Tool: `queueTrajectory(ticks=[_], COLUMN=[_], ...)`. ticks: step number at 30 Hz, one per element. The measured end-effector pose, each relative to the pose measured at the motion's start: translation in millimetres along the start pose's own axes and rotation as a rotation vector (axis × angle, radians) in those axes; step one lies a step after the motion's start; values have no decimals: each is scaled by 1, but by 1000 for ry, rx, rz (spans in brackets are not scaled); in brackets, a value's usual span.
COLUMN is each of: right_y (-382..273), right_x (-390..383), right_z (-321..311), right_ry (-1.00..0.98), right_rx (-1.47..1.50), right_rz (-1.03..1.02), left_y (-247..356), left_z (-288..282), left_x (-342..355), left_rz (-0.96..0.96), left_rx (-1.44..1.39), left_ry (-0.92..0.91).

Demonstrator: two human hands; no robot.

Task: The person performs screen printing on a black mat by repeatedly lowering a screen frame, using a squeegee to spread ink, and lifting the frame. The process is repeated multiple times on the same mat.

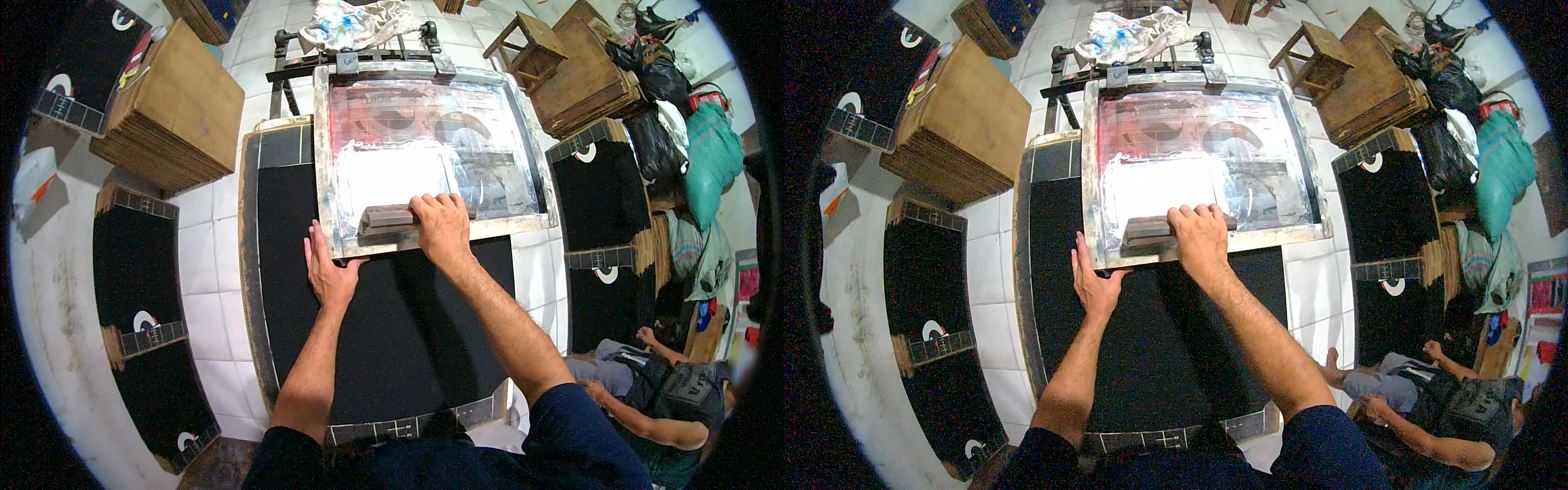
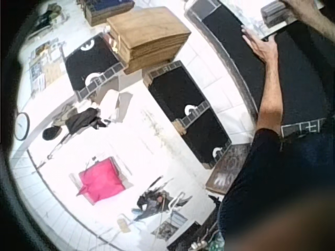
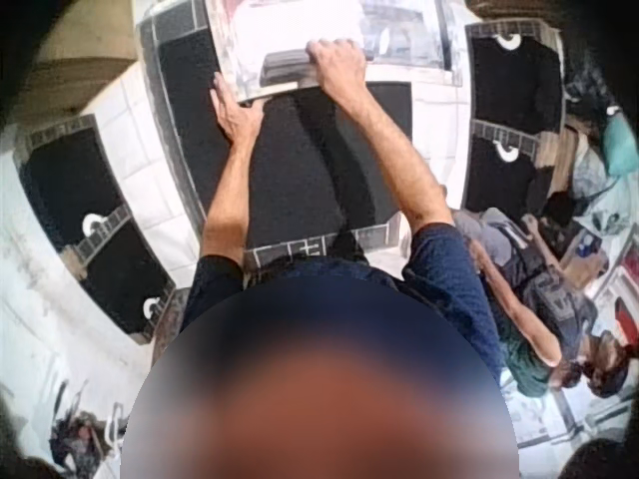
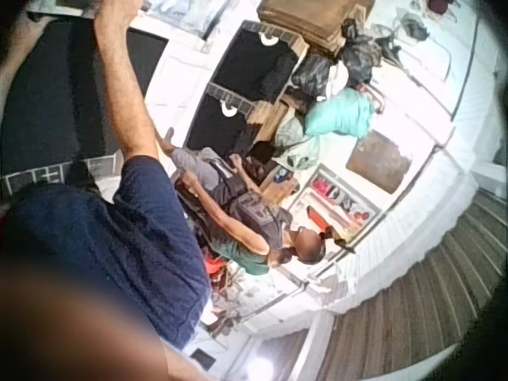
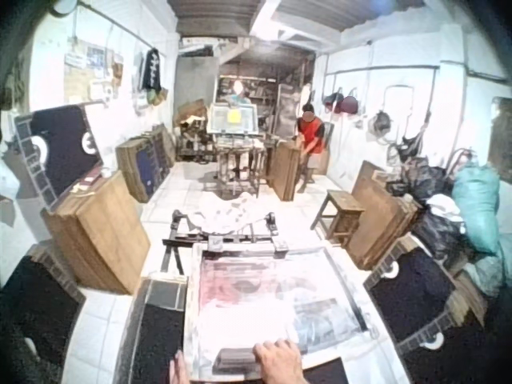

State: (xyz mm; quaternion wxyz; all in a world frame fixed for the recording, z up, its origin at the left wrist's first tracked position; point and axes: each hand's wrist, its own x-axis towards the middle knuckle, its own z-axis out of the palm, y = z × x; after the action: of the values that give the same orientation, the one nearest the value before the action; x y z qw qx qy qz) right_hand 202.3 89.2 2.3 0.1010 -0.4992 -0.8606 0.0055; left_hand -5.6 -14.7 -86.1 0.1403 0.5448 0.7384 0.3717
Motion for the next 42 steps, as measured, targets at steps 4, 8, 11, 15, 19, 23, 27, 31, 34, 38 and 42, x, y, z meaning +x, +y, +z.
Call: queueTrajectory(ticks=[4, 8, 11, 15, 19, 23, 27, 31, 34, 38, 42], right_y=[1, 0, 2, 11, 13, 15, 34, 54, 52, 28, 4], right_x=[-4, -5, 10, 45, 41, 41, 94, 160, 164, 89, 0], right_z=[-5, -12, -18, -26, -36, -28, -6, 9, 14, 8, -11], right_ry=[34, 99, 24, -80, -112, -238, -231, -151, -86, -16, -72], right_rx=[29, 51, 1, 114, 104, 137, 67, 102, 88, 112, 150], right_rz=[5, 6, 30, 51, 16, -15, 1, -6, 20, 19, 53], left_y=[-9, -17, -18, -13, -9, -9, -8, -8, -9, -9, -6], left_z=[6, 11, 12, 10, 8, 7, 5, 5, 5, 6, 6], left_x=[-9, -14, -14, -13, -14, -12, -11, -10, -10, -12, -13], left_rz=[77, 160, 193, 151, 125, 151, 173, 199, 207, 170, 136], left_rx=[-81, -172, -150, -105, -174, -142, -88, -61, -57, -39, -168], left_ry=[80, 150, 148, 106, 99, 98, 99, 105, 112, 103, 118])
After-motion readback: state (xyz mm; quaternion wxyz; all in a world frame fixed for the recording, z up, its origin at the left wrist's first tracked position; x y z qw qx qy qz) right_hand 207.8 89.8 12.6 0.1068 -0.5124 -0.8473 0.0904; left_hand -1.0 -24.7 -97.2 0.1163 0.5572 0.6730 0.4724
